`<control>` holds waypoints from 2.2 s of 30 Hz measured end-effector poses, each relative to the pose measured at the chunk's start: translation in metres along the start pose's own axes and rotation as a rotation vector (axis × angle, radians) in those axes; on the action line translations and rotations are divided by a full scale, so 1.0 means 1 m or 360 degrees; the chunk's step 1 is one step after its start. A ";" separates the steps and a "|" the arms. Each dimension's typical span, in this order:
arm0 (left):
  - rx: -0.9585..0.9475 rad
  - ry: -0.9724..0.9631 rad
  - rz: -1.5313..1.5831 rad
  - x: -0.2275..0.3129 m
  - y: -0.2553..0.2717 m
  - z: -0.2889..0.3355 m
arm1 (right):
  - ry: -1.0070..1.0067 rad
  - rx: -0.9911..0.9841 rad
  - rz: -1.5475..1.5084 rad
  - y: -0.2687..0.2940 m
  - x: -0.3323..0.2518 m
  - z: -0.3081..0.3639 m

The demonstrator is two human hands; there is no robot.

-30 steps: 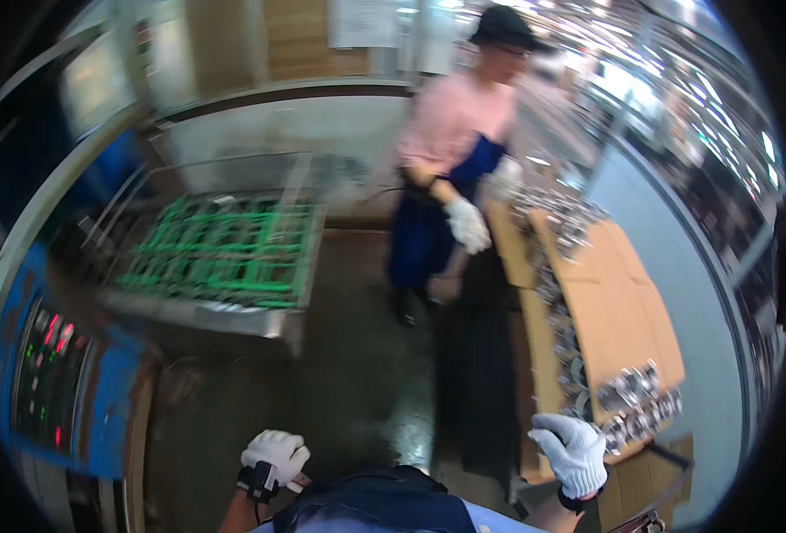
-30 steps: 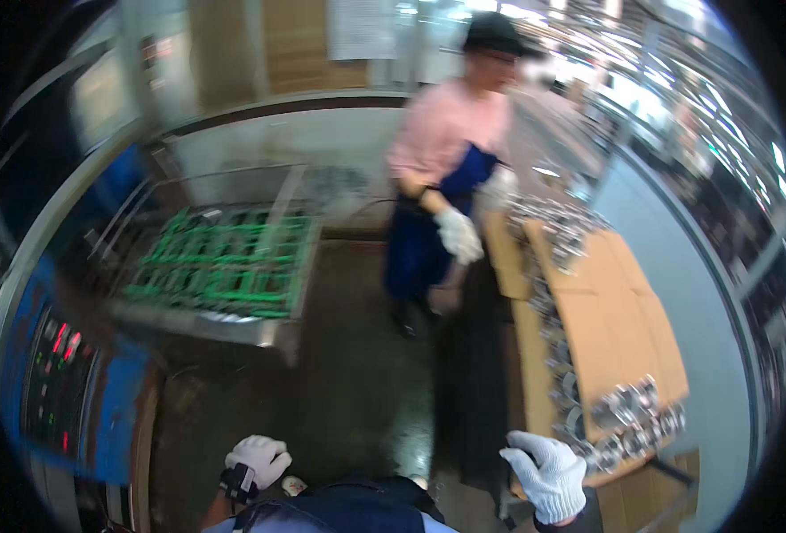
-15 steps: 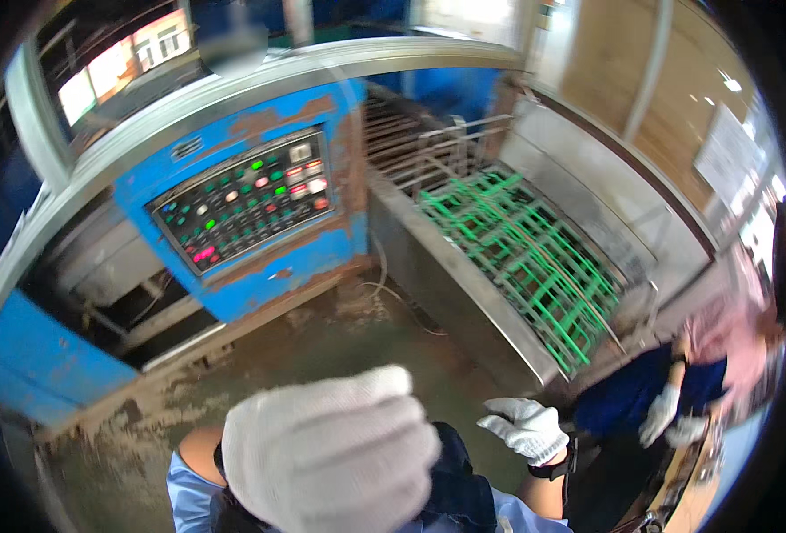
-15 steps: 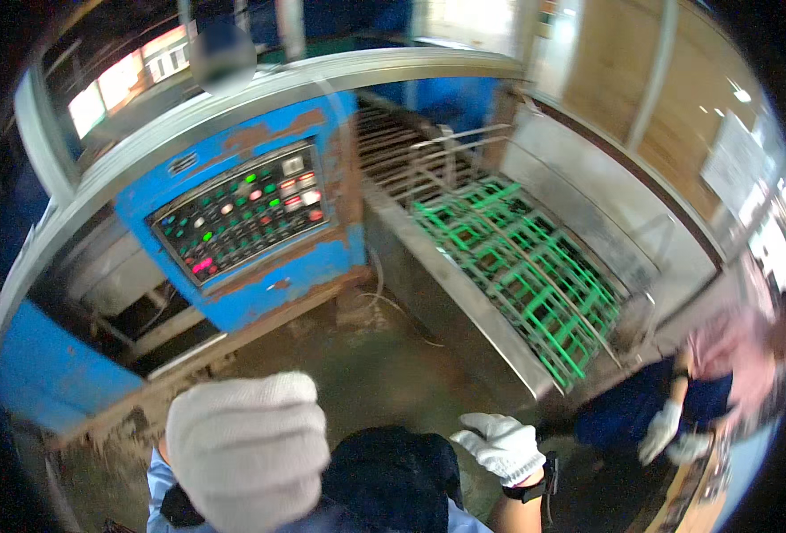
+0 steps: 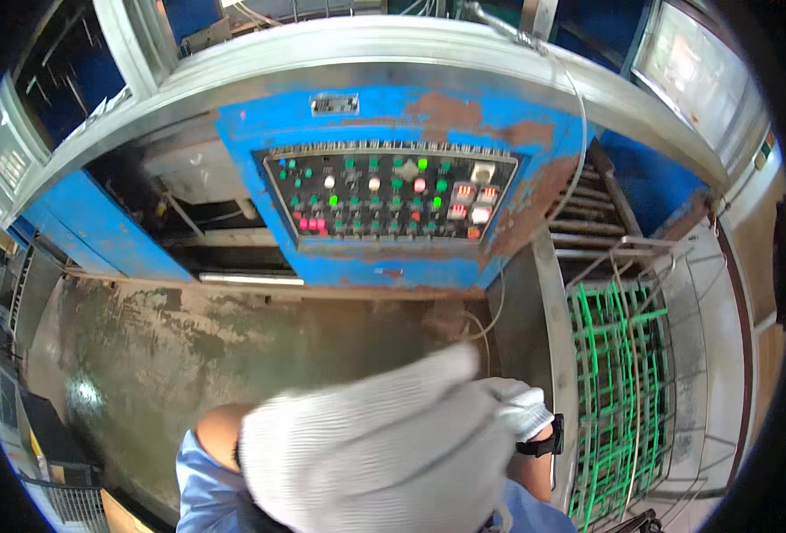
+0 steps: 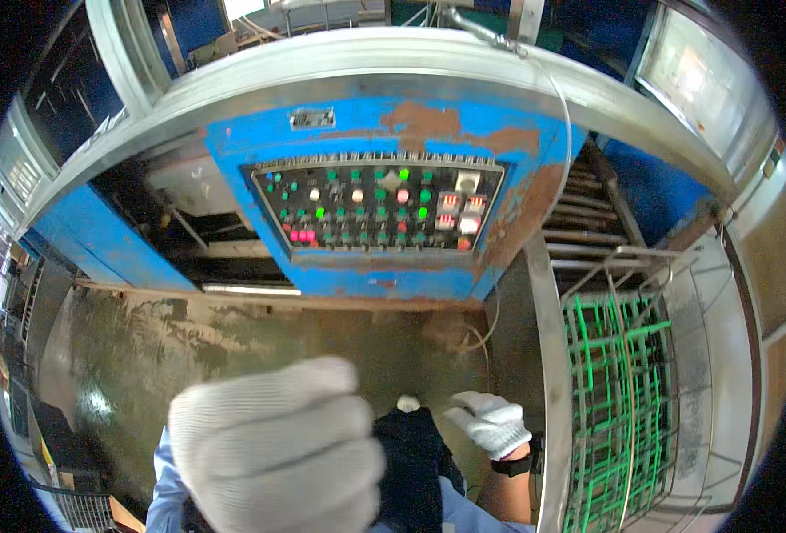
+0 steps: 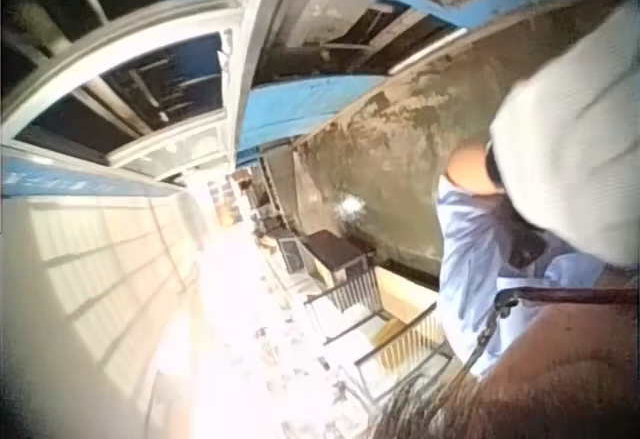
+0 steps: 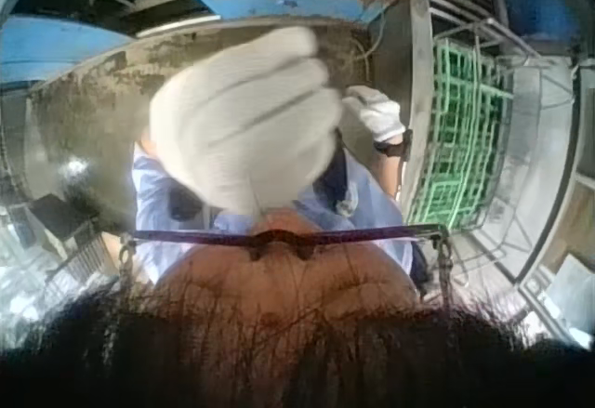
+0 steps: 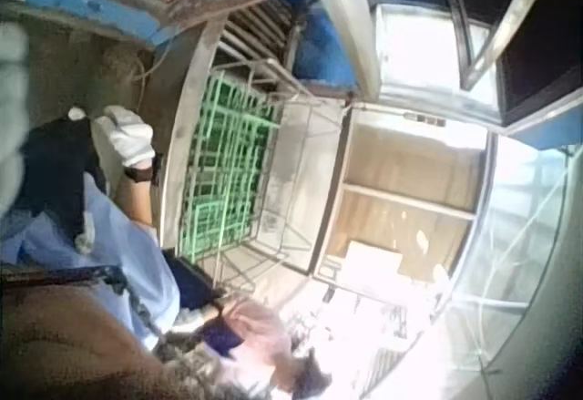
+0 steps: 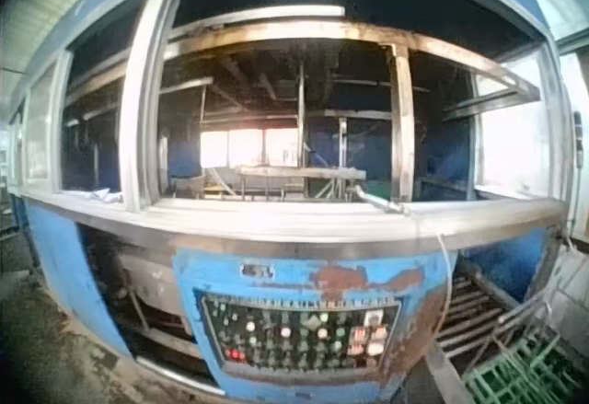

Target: Transferring metal pistons from a washing rack to a storage pallet and preparing cardboard packaging.

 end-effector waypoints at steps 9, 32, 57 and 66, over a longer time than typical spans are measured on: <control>-0.1025 -0.0151 0.0068 -0.130 -0.002 -0.011 | 0.0514 -0.0357 0.0314 -0.011 -0.117 -0.210; -0.2354 0.1259 -0.0257 -0.407 -0.106 0.414 | -0.0240 -0.0467 -0.1782 -0.145 -0.224 -0.388; -0.2256 0.1501 -0.0241 -0.429 -0.098 0.402 | 0.0329 -0.0716 -0.0979 -0.121 -0.281 -0.398; -0.2080 0.1557 -0.0325 -0.434 -0.096 0.408 | 0.0253 -0.0795 -0.1068 -0.147 -0.301 -0.411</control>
Point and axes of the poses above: each hand's wrist, its own z-axis away from the middle knuckle, its own y-axis out of the back of the hand, x = y × z, the point moved 10 cm from there along -z, towards the middle knuckle, and after that the axes turned 14 degrees about -z, right-handed, at the moved point
